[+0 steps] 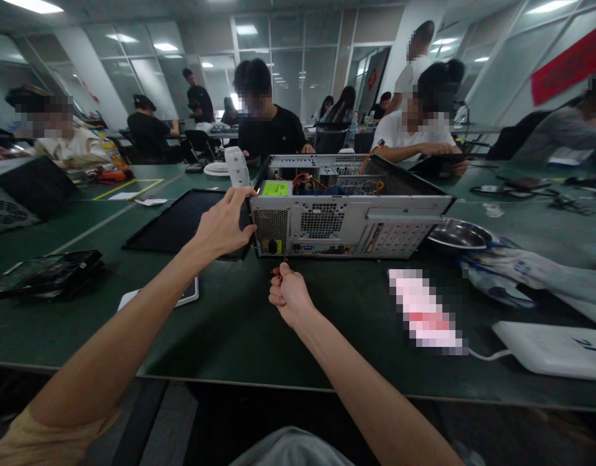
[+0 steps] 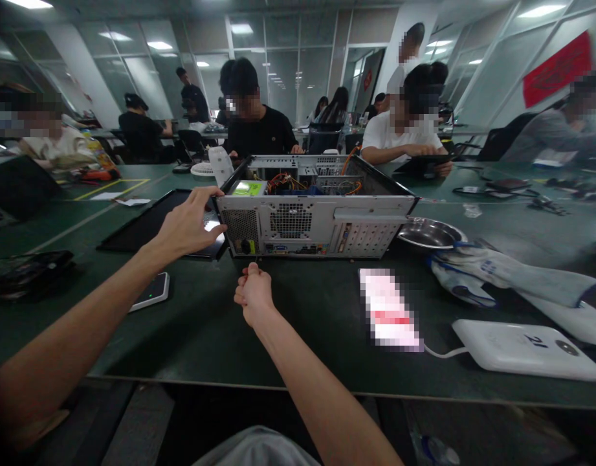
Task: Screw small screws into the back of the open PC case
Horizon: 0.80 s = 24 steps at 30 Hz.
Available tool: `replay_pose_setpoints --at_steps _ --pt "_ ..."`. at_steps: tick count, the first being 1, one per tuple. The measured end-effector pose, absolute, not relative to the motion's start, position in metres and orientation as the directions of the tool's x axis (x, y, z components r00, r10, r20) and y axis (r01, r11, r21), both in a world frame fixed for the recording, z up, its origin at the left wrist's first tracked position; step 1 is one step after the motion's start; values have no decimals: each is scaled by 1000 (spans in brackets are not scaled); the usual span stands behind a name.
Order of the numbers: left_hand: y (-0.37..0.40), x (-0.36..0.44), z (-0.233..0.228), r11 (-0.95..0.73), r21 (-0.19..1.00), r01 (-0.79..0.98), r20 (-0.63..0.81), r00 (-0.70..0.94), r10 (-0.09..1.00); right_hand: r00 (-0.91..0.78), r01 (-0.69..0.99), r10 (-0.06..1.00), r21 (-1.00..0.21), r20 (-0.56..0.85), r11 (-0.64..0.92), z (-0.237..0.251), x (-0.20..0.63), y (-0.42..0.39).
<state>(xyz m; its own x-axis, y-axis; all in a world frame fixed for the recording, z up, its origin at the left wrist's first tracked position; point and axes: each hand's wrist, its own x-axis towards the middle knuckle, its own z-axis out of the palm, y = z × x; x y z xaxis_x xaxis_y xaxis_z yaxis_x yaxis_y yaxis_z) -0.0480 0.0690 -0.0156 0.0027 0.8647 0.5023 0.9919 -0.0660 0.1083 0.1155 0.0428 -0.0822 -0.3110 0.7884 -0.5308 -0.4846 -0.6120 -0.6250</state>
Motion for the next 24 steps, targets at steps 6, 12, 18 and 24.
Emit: replay_pose_setpoints --at_steps 6,12,18,24 --pt "70 -61 -1 -46 14 999 466 34 884 -338 -498 772 -594 -538 -632 -81 110 40" --pt "82 -62 -2 -108 37 994 482 77 873 -291 -594 804 -561 -519 -577 -80 101 36" --pt "83 -62 -12 -98 83 992 514 42 857 -277 -618 811 -550 -516 -562 -82 98 32" --pt "81 -57 -20 -84 155 984 536 -12 844 -353 -576 782 -539 -514 -615 -85 112 17"
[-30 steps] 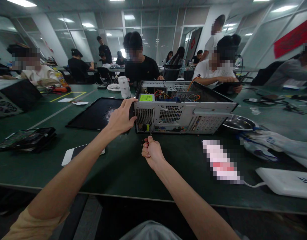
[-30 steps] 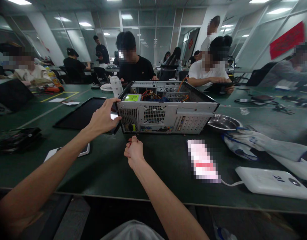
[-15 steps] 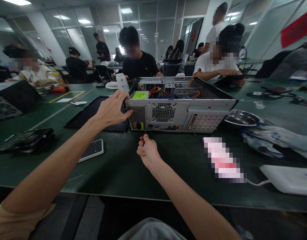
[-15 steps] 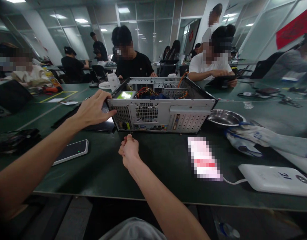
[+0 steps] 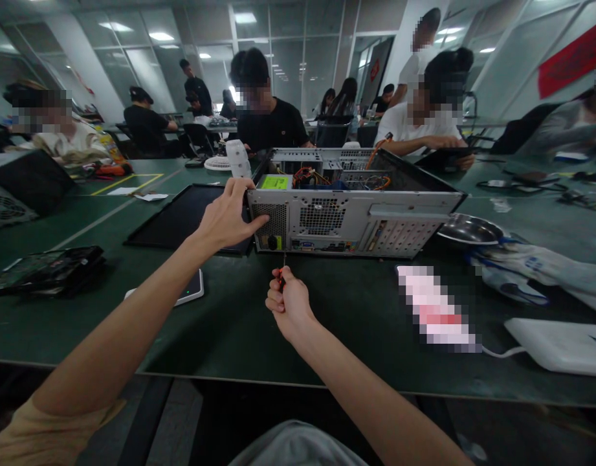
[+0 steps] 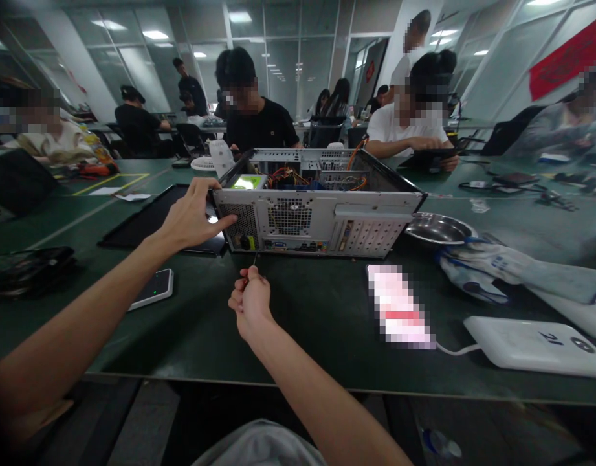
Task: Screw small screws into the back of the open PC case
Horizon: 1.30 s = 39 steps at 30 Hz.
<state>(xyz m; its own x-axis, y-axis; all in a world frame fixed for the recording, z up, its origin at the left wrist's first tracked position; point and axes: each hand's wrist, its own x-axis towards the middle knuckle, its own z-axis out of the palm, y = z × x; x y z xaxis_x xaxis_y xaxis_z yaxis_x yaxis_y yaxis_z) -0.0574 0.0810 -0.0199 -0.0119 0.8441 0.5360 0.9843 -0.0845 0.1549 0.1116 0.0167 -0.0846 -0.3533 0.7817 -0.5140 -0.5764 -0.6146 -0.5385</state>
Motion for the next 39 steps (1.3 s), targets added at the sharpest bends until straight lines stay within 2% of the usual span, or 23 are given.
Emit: replay_pose_setpoints --at_steps 3,5,6,8,9,10,12,14,17,20,25,31,39 --pt "73 -56 -31 -123 212 970 599 -30 800 -397 -473 774 -614 -492 -633 -84 128 9" --pt "66 -55 -42 -177 254 951 676 -43 736 -391 -327 812 -759 -434 -563 -83 146 7" --pt "62 -55 -47 -193 268 944 717 -62 694 -387 -219 840 -847 -380 -484 -82 157 6" --pt "57 -54 -58 -215 266 940 729 -50 683 -353 58 912 -978 -209 -201 -81 181 7" --pt "56 -53 -63 -245 257 935 701 -6 713 -311 237 944 -971 -111 -36 -80 193 7" --pt "55 -51 -68 -279 247 928 656 52 753 -272 431 961 -900 -54 72 -80 203 7" --pt "56 -46 -78 -347 235 908 535 177 826 -180 708 984 -693 5 133 -81 218 7" --pt "59 -40 -85 -352 236 906 411 236 881 -134 834 991 -538 20 124 -86 222 5" --pt "63 -31 -91 -308 211 927 239 257 937 -101 885 993 -451 54 115 -95 218 0" --pt "65 -22 -90 -250 191 949 166 219 961 -99 879 989 -456 109 138 -103 214 -3" --pt "66 -11 -86 -212 224 951 191 170 967 -93 840 985 -520 147 157 -106 218 -5" --pt "56 -6 -92 -357 217 909 127 336 933 -76 799 985 -580 157 155 -108 221 -8" --pt "52 -3 -97 -416 162 895 147 395 907 -86 785 984 -597 156 164 -109 221 -9"
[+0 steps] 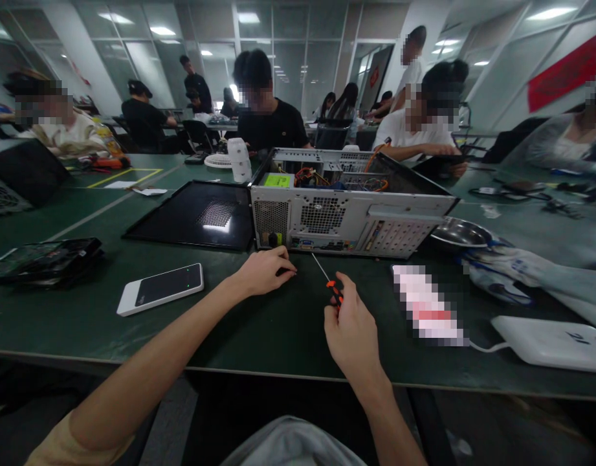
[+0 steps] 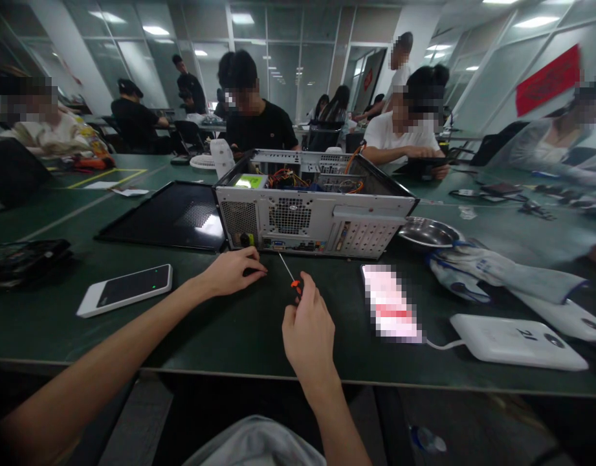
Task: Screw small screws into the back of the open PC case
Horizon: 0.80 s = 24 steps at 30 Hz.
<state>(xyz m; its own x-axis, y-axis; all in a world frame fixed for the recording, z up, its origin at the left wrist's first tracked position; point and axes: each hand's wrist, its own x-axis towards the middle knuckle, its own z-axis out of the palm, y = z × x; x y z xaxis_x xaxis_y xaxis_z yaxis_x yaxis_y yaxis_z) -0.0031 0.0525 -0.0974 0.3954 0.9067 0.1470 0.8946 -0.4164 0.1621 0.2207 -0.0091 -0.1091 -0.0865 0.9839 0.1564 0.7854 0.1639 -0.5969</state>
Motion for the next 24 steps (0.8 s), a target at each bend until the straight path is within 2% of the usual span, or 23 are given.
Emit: replay_pose_setpoints --at_steps 11,14,17,19,21,24 --pt "51 3 -102 -462 169 871 157 439 885 -96 771 979 -609 178 186 -110 221 -11" --pt "52 2 -101 -453 210 867 161 426 890 -96 764 980 -618 177 186 -108 220 -11" --pt "54 1 -100 -413 346 842 226 353 908 -107 751 980 -632 169 191 -108 222 -11" --pt "58 -1 -100 -362 510 780 295 237 926 -107 737 979 -647 175 196 -109 223 -10" --pt "63 -3 -101 -291 705 647 314 83 946 -106 702 977 -682 185 206 -109 222 -10" --pt "68 -7 -101 -162 927 337 205 -96 974 -127 616 972 -752 198 234 -108 210 -10"
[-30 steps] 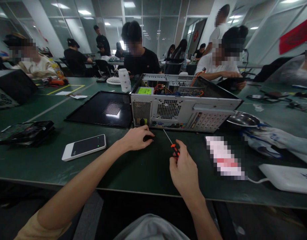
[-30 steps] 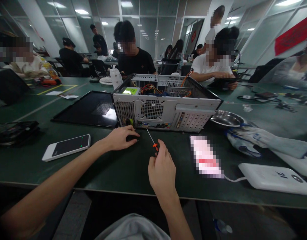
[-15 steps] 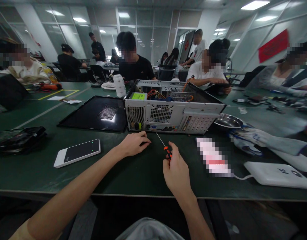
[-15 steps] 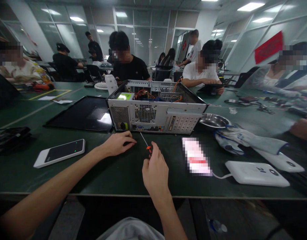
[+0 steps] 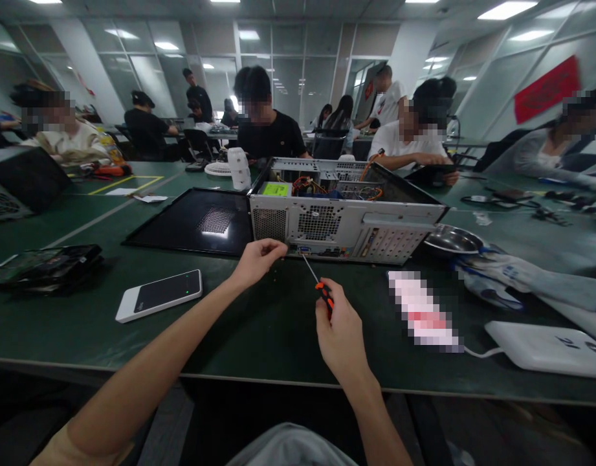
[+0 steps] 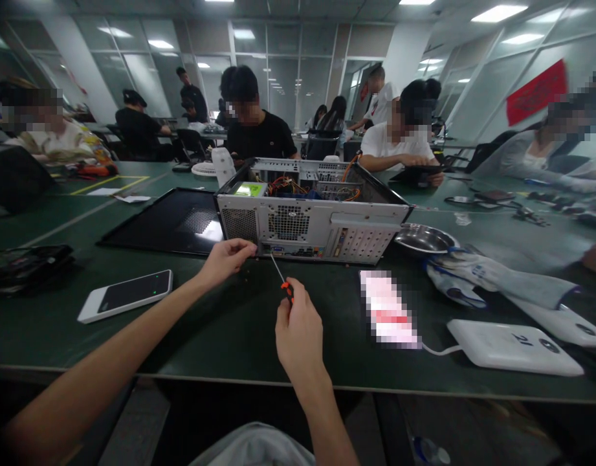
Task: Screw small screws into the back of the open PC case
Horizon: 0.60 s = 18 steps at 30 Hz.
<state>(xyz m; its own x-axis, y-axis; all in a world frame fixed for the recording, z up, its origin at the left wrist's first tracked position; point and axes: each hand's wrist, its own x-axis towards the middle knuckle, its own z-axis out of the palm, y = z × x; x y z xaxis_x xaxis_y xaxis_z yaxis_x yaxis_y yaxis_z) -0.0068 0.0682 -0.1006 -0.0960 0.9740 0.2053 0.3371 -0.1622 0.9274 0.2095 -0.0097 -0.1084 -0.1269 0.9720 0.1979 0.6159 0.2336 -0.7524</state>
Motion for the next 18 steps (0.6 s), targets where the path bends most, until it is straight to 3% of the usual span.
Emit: replay_pose_setpoints --at_steps 4,7,18 --pt "68 -13 -96 -110 992 -63 100 -147 984 -190 558 952 -771 242 307 -108 182 -11" --pt "65 -17 -91 -97 972 -215 67 -145 987 -232 577 946 -751 226 321 -110 171 -13" --pt "68 -20 -93 49 948 -314 -90 -117 989 -207 615 952 -726 227 307 -114 177 -13"
